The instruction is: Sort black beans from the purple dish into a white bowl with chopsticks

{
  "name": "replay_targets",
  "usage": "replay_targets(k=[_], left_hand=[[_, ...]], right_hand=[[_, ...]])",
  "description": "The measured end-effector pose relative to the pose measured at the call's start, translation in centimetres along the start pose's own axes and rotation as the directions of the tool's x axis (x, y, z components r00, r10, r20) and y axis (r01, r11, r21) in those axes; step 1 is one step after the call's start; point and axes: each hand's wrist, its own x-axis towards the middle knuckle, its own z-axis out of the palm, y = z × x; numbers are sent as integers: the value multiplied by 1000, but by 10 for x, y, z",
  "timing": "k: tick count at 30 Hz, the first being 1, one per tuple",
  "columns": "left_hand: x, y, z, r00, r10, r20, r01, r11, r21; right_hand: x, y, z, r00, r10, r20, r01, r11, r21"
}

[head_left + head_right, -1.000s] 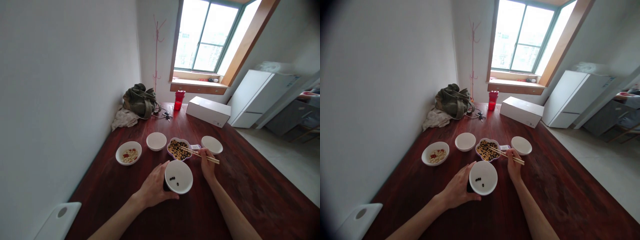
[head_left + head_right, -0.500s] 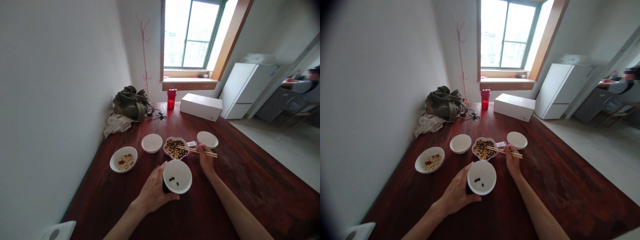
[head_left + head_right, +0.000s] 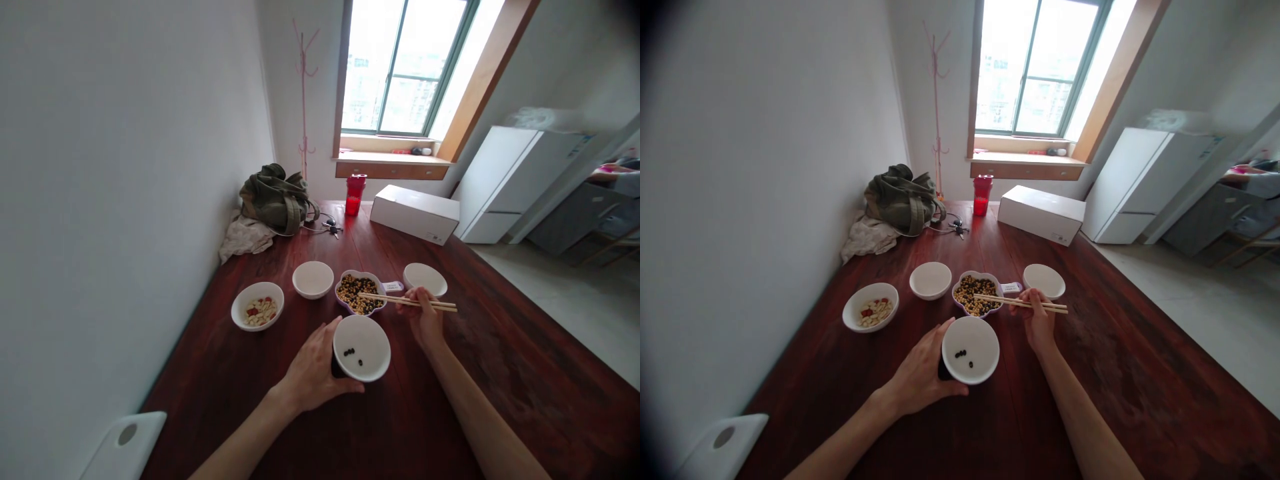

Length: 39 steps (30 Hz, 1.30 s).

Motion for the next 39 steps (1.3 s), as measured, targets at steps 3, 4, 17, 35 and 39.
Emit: replay_targets(k=[3, 4, 17, 35, 39], left_hand=[[0, -1, 1, 1000, 5, -6, -5, 1000, 1], [0, -1, 0, 1000, 7, -5, -7, 1000, 1], [1, 1, -1, 1000, 1, -8, -1, 1000, -5], [1, -1, 1, 1000, 19, -6, -19, 1000, 8], [0, -2, 2, 1000, 18, -4, -18, 1000, 14]], right_hand=[[-1, 3, 1, 1000, 13, -4, -13, 999, -49], [-1, 4, 1, 1000, 23, 8, -22, 998, -59], [-4, 18, 1, 985, 106, 139, -76, 976, -205], [0, 23, -5, 988, 104, 111, -60, 938, -341], [-1, 22, -3, 987, 133, 89, -104, 955, -277]])
